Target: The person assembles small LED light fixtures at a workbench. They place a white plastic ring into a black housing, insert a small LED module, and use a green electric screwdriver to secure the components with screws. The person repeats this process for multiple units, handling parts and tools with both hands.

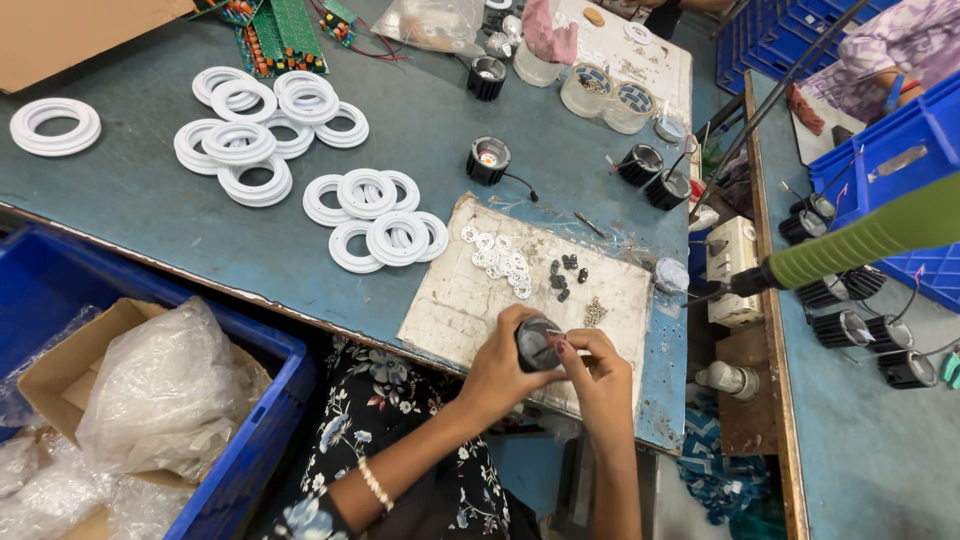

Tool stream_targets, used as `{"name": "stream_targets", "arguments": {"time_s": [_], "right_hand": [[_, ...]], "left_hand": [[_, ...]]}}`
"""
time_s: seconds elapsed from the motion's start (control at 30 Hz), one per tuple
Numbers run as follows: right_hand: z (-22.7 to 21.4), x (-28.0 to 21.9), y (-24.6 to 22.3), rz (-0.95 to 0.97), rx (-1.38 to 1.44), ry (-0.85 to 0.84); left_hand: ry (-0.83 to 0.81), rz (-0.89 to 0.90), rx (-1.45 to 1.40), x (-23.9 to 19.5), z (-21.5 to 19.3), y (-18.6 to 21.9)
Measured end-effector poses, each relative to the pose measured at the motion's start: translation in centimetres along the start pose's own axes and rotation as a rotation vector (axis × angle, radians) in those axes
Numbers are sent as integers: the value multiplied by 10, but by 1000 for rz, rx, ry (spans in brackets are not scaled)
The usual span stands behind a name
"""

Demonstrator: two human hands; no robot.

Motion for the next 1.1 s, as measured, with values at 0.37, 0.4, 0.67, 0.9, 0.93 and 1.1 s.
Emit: {"name": "stream_targets", "arguments": {"time_s": [0.37, 0.4, 0.67, 0.9, 0.93, 1.1], "right_hand": [[1, 5, 1, -3, 25, 76], [0, 5, 2, -6, 29, 77], [2, 0, 2, -40, 133, 73], [14, -6, -3, -135, -13, 289], [16, -7, -4, -161, -66, 316], [19, -6, 1, -147, -12, 257]], "left_hand": [[81, 56, -265, 9, -27, 20], [87, -8, -272, 11, -24, 20], [177, -15, -186, 7, -27, 38], [282, 129, 90, 0, -35, 52], [282, 135, 101, -1, -35, 53], [280, 179, 178, -7, -33, 56]]}}
Point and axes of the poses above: each hand's wrist, its own x-axis towards the middle knuckle, its own z-axis out of the palm, y = z × x, the point moved 5 cm from there along x, towards the middle knuckle, and after that the axes turned 5 degrees about -y, right-handed, at the moved point
